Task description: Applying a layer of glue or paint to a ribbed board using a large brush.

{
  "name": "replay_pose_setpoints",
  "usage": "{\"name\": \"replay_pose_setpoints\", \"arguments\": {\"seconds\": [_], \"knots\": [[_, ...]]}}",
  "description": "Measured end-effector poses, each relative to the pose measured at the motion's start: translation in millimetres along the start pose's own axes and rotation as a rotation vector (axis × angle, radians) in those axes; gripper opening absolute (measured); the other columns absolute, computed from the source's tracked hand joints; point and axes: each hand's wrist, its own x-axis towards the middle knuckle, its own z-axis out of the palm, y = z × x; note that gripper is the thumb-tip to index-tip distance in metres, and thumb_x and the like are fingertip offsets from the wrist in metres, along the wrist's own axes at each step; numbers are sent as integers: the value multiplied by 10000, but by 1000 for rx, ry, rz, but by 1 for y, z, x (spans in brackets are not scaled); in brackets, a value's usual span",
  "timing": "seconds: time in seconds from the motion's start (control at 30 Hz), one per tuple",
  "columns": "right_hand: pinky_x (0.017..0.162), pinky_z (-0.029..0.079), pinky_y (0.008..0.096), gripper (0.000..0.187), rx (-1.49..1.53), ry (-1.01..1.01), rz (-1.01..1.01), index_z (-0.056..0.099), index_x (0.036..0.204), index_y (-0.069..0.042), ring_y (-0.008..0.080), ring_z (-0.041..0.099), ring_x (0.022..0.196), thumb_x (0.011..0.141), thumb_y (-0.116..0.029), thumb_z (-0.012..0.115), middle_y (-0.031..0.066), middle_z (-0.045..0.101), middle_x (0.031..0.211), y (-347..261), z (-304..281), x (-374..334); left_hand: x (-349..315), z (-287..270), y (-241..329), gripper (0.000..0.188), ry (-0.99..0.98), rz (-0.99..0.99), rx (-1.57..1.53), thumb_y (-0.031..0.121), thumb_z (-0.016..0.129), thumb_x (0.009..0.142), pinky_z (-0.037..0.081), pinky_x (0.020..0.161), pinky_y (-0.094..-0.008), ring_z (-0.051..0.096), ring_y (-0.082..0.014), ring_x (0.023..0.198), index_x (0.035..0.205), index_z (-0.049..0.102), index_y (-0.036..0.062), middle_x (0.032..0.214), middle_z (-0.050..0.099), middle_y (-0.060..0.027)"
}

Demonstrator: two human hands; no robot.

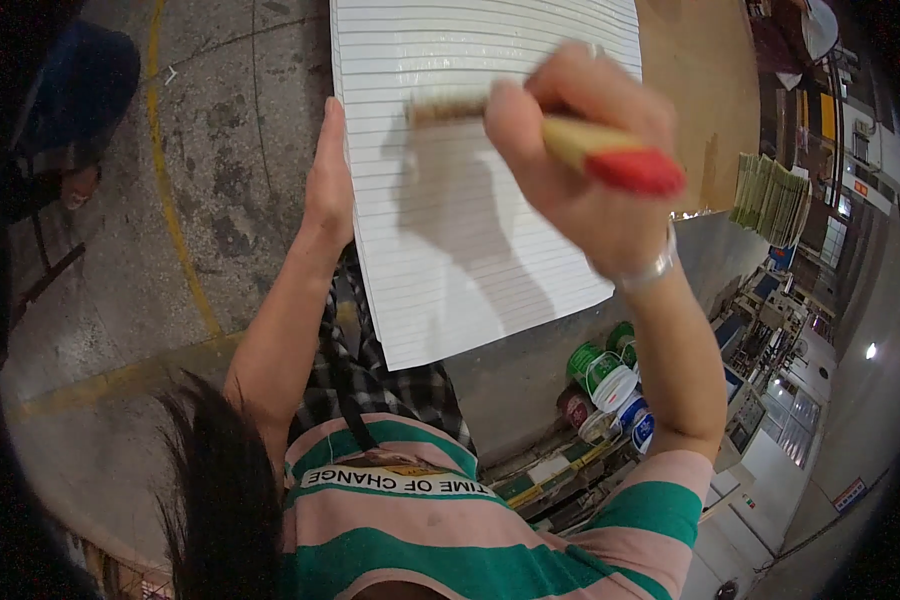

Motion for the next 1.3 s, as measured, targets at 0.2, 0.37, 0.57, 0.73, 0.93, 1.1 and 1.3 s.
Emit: {"name": "replay_pose_setpoints", "arguments": {"seconds": [0.2, 0.37, 0.57, 0.73, 0.93, 1.1, 1.3], "knots": [[467, 409, 305, 190, 90, -228, -34, 477, 630, -32, 247, 488, 499, 723, -54, 642, 120, 482, 592, 6, 26, -54, -2, 0, 2, 616, 17, 15, -57, 471, 266, 978, 338, 1030, -330, 426, -229, 1225, 1364, 347, -1, 1362, 420, -132], [467, 396, 301, 203, 120, -8, 125, 472, 609, -26, 212, 471, 490, 732, -55, 631, 108, 467, 574, 1, 8, -41, -7, 11, 8, 628, 30, 11, -55, 484, 280, 973, 359, 1015, -336, 440, -244, 1216, 1366, 341, -2, 1355, 425, -144], [461, 381, 268, 217, 177, -154, 296, 488, 593, -39, 125, 482, 494, 747, -62, 639, 48, 494, 546, 15, 3, -73, -9, 4, 11, 623, 36, 6, -89, 483, 297, 970, 391, 992, -326, 472, -236, 1186, 1353, 362, -4, 1330, 453, -139], [502, 404, 238, 169, 257, 114, 245, 552, 685, -27, 87, 509, 568, 826, -101, 610, 20, 536, 611, 58, -3, -34, -12, 12, 10, 615, -28, 18, -65, 459, 269, 984, 360, 1005, -299, 458, -220, 1192, 1360, 348, -20, 1351, 433, -138], [506, 380, 262, 159, 280, -144, 311, 488, 637, -18, 107, 456, 543, 755, -25, 596, 46, 496, 586, 32, 2, -108, -14, 3, 13, 608, 60, -6, -78, 454, 269, 983, 372, 1010, -326, 442, -243, 1214, 1370, 328, -11, 1363, 413, -142], [495, 376, 261, 192, 239, 131, 268, 496, 610, 7, 116, 451, 504, 759, -23, 614, 78, 489, 565, 50, -2, -82, -13, 1, 0, 605, 17, -2, -57, 447, 257, 986, 348, 1032, -348, 421, -249, 1231, 1378, 311, -11, 1383, 392, -129], [494, 369, 276, 246, 377, -18, 479, 513, 607, -9, 132, 453, 530, 765, -110, 672, 72, 497, 566, 46, -6, -76, -22, -25, -5, 621, 110, 19, -15, 477, 243, 983, 351, 1017, -331, 450, -217, 1204, 1350, 369, -8, 1339, 452, -115]]}}
